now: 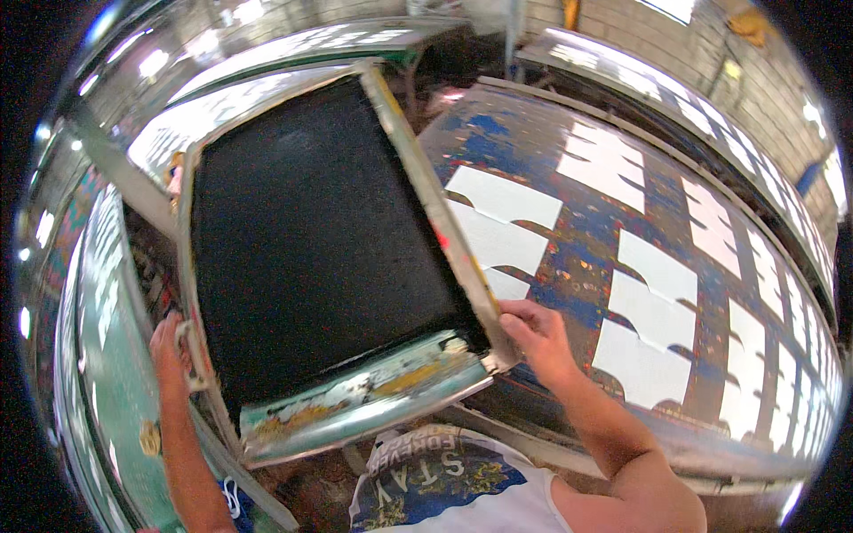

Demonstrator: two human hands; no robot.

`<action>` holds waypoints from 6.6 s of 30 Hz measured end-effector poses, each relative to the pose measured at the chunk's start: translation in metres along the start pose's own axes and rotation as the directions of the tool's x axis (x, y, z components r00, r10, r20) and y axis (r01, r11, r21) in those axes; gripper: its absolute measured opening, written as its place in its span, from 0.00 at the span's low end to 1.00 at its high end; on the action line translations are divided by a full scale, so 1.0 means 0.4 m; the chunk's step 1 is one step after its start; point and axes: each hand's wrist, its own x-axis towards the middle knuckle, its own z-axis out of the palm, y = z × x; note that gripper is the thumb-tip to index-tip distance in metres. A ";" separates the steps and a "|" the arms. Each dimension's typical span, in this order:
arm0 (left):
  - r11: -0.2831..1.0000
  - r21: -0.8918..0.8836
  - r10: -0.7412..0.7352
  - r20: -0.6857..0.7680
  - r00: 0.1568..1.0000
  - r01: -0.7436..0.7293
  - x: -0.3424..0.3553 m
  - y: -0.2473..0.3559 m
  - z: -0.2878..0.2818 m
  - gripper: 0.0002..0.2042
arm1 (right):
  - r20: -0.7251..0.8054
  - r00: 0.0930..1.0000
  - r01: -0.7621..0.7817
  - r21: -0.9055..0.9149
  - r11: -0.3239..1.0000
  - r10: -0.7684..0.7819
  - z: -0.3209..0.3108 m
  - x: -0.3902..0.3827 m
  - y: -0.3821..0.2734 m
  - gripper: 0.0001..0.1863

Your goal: The person uses a squeegee to spread black ink across a screen printing frame, repeatedly pulling the ink from one side to the other. The person adjusts the frame position and continues the inking process on the same screen.

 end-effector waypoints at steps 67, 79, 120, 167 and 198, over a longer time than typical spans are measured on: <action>0.741 -0.087 0.361 0.887 0.287 -0.666 0.332 0.037 1.166 0.14 | 0.121 0.980 0.160 -0.949 0.272 -0.156 0.474 -0.078 -0.017 0.30; 0.725 -0.219 0.453 0.865 0.213 -0.654 0.313 0.024 1.236 0.22 | 0.015 0.999 0.020 -0.982 0.185 -0.030 0.553 0.072 -0.080 0.24; 0.547 -0.148 0.462 0.874 0.149 -0.824 0.280 0.093 1.204 0.22 | -0.108 0.994 -0.108 -0.991 0.082 0.011 -0.198 1.180 -0.026 0.24; 0.483 0.176 0.369 0.847 0.382 -0.858 0.251 0.099 1.153 0.18 | 0.239 0.968 0.202 -0.925 0.323 0.080 0.475 0.006 -0.061 0.39; 0.938 -0.038 0.248 0.770 0.588 -0.345 0.279 -0.031 1.219 0.23 | -0.710 0.520 -0.426 0.266 0.865 0.475 0.143 -0.287 0.197 0.24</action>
